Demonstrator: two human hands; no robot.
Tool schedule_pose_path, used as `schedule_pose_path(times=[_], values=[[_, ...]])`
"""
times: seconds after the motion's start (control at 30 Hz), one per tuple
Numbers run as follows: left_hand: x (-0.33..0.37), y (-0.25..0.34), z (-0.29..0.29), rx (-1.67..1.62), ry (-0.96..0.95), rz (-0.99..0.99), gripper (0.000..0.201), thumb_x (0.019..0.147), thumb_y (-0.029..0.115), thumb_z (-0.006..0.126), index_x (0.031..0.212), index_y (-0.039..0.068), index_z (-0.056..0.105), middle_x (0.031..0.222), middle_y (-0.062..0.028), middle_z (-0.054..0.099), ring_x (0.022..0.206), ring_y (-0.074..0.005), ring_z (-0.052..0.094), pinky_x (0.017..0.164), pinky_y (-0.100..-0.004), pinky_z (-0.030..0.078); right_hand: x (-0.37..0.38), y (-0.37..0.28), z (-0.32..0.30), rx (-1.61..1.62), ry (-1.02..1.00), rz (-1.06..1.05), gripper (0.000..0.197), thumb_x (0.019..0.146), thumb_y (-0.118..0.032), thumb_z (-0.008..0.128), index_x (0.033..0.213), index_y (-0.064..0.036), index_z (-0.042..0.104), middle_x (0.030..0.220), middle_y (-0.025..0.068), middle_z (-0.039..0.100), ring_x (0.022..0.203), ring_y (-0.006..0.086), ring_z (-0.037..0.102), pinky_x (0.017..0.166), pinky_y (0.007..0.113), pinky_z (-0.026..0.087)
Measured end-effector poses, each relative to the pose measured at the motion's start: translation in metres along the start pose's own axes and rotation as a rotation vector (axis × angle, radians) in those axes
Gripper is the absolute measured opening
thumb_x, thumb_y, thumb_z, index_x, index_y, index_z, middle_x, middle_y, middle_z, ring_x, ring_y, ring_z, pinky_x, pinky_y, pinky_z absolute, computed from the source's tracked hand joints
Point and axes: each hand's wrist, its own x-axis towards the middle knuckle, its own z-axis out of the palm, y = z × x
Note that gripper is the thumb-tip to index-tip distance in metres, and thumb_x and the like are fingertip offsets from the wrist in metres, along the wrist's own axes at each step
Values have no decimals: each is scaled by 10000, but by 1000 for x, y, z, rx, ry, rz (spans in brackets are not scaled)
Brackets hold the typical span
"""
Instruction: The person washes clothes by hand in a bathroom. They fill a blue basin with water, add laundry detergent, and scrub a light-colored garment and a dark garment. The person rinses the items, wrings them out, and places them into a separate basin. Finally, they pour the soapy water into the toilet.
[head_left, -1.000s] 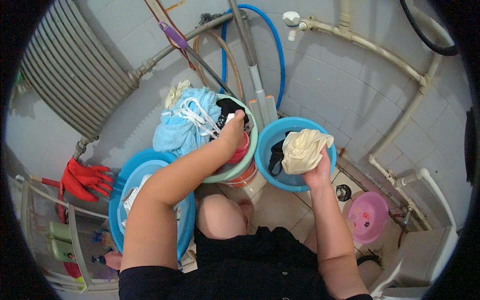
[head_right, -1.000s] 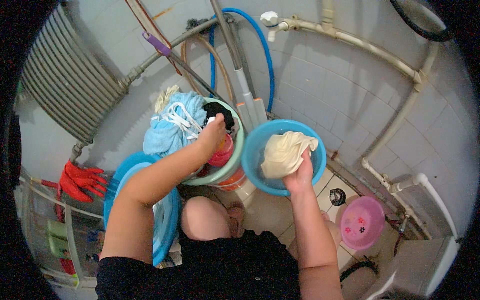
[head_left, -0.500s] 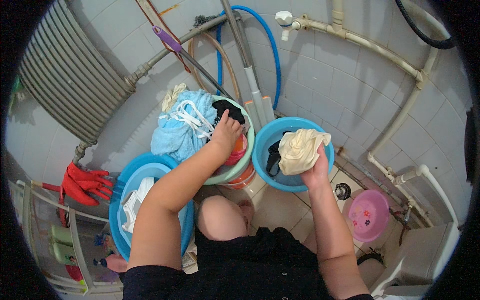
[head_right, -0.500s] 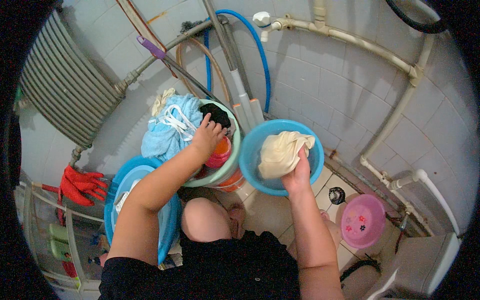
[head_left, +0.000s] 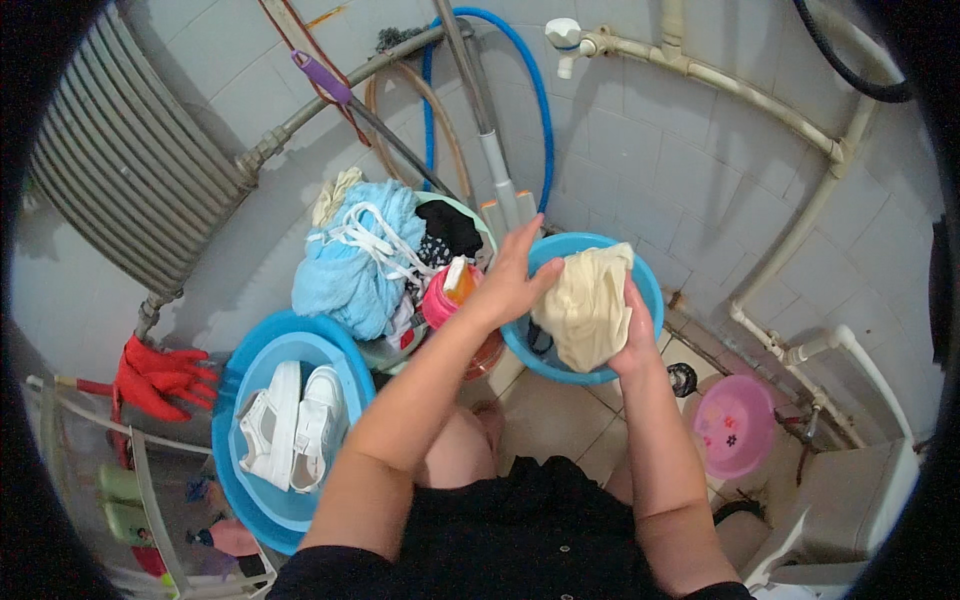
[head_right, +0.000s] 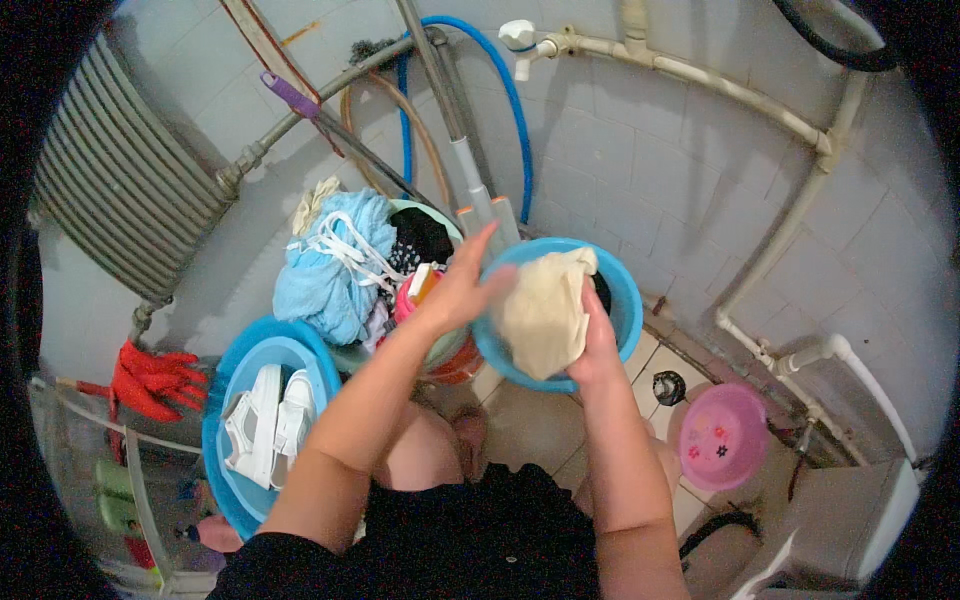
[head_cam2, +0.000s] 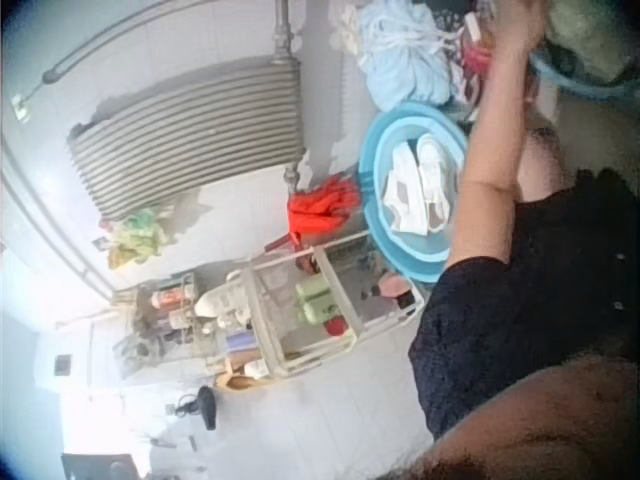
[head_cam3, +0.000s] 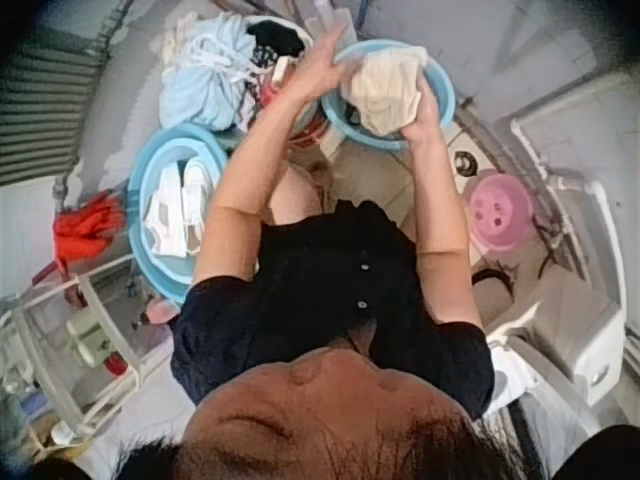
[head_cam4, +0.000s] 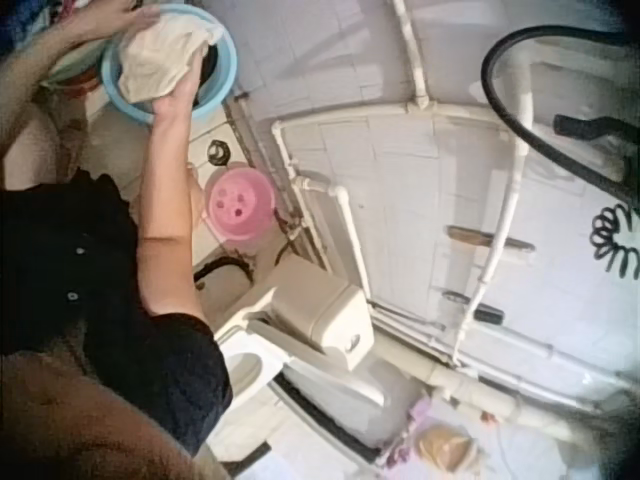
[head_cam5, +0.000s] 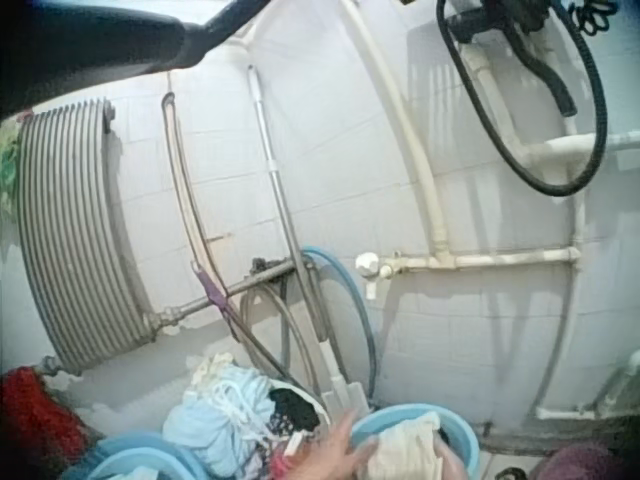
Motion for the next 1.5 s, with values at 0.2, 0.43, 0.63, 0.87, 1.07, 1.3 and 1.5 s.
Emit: schedule_pose_path(times=[0.2, 0.43, 0.63, 0.87, 1.07, 1.3, 1.5], values=[[0, -35, 67, -1111, -367, -353, 474, 864, 268, 602, 1232, 6, 457, 1102, -106, 573, 964, -185, 577, 829, -311, 462, 2, -1, -23, -125, 110, 98, 514, 905, -404, 501, 1279, -57, 440, 1242, 108, 512, 1084, 251, 528, 917, 381, 447], [27, -36, 115, -1031, 306, -186, 329, 869, 93, 532, 1187, 16, 497, 1063, -83, 583, 929, -160, 573, 789, -284, 474, 2, 27, -11, -1567, 355, -957, 394, 879, -172, 560, 1237, -39, 461, 1236, 136, 481, 1154, 292, 456, 976, 379, 355], [4, -7, 164, -1106, 310, -499, 204, 836, 91, 454, 1007, 21, 541, 932, -59, 553, 863, -152, 535, 802, -282, 433, 26, -7, -29, -1419, 757, -687, 247, 910, -256, 429, 915, -38, 544, 923, 203, 585, 813, 372, 561, 692, 445, 439], [20, -73, 161, -1023, -106, -487, 277, 870, 243, 480, 995, 21, 590, 919, -77, 601, 799, -184, 582, 734, -329, 472, 29, 33, -35, -1690, 539, -840, 290, 913, -301, 481, 825, -34, 552, 793, 166, 563, 753, 339, 553, 699, 386, 433], [14, -18, 152, -1292, 219, -711, 290, 870, 317, 524, 993, 61, 585, 936, -66, 604, 807, -194, 606, 705, -322, 491, 61, -14, -100, -1099, 724, -597, 320, 910, -380, 464, 1028, -95, 551, 996, 97, 597, 931, 281, 564, 798, 377, 433], [30, -38, 122, -1410, 186, -601, 342, 866, 268, 507, 1091, 15, 550, 1031, -91, 585, 886, -212, 606, 756, -329, 500, 35, 14, -48, -145, 409, -35, 628, 906, -579, 327, 1327, -120, 405, 1305, 51, 486, 1161, 271, 488, 1000, 377, 338], [24, -46, 138, -1449, -82, -664, 433, 920, 431, 420, 1132, 67, 522, 1087, -62, 564, 1024, -207, 541, 883, -362, 425, 40, -13, -47, -594, 465, -543, 359, 908, -341, 528, 1114, -48, 540, 1099, 93, 585, 989, 217, 572, 855, 344, 458]])
